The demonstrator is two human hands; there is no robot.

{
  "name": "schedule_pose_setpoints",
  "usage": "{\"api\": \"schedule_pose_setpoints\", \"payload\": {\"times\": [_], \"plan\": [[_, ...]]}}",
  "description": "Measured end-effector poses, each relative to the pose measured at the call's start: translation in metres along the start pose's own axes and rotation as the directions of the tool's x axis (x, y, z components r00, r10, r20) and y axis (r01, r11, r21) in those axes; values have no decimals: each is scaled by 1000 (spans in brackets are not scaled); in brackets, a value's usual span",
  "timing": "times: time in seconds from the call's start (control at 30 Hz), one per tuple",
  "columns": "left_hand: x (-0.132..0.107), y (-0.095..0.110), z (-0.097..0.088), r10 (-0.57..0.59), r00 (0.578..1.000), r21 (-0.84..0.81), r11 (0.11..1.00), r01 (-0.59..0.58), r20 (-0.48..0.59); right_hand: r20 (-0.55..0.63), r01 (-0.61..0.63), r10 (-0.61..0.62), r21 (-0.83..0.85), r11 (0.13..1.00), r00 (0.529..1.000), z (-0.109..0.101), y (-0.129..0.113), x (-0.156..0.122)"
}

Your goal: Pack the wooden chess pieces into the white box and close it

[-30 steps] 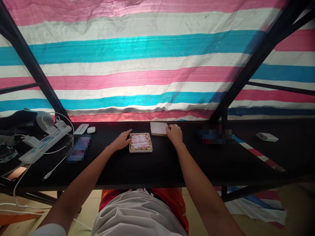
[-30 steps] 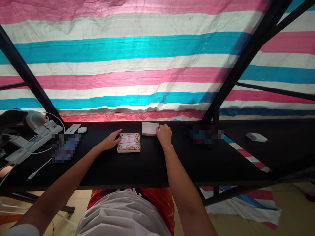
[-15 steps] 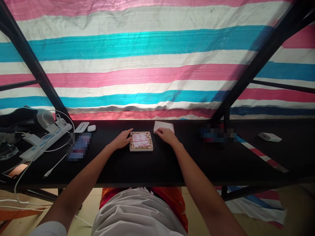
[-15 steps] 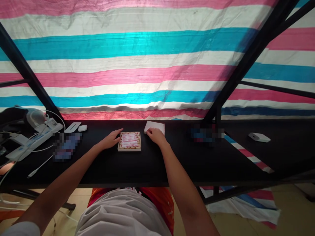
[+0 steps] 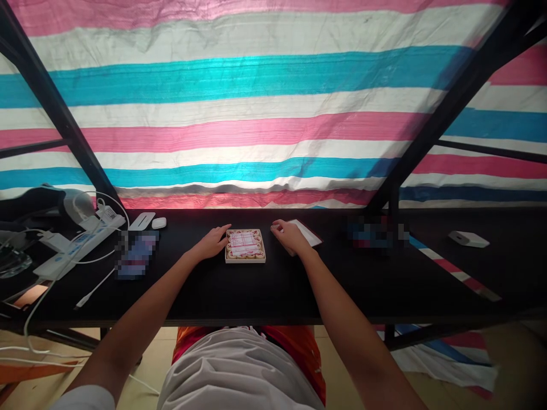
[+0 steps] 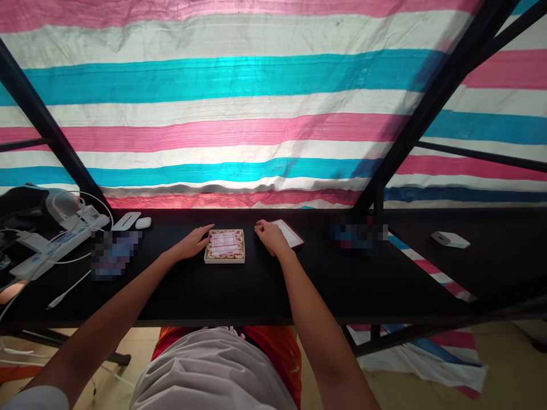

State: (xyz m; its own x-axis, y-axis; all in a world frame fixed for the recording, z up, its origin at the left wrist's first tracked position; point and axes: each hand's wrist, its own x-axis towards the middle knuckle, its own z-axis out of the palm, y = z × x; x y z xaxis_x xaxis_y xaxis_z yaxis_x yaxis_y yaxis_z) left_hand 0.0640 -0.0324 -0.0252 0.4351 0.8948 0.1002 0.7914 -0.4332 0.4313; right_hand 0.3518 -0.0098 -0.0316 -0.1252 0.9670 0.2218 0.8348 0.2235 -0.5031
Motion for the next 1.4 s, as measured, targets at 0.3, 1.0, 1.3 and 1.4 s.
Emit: {"api": "schedule_pose_setpoints", "payload": {"times": [0.3, 1.0, 1.3, 1.4], "plan": [[0, 2, -1, -3, 1000, 13, 1000, 3, 22, 220, -143, 77, 302, 942, 972, 4, -11, -6], [0, -1, 0, 12, 1000, 17, 1000, -12, 17, 349, -104, -77, 471, 876, 934, 1, -25, -11], [-7, 13, -10, -64, 997, -25, 998, 63, -30, 337, -99, -68, 456, 884, 939, 1, -23, -10], [-9, 17, -13, -72, 997, -39, 997, 72, -13, 326, -79, -79, 445, 892, 942, 0, -22, -10]]}}
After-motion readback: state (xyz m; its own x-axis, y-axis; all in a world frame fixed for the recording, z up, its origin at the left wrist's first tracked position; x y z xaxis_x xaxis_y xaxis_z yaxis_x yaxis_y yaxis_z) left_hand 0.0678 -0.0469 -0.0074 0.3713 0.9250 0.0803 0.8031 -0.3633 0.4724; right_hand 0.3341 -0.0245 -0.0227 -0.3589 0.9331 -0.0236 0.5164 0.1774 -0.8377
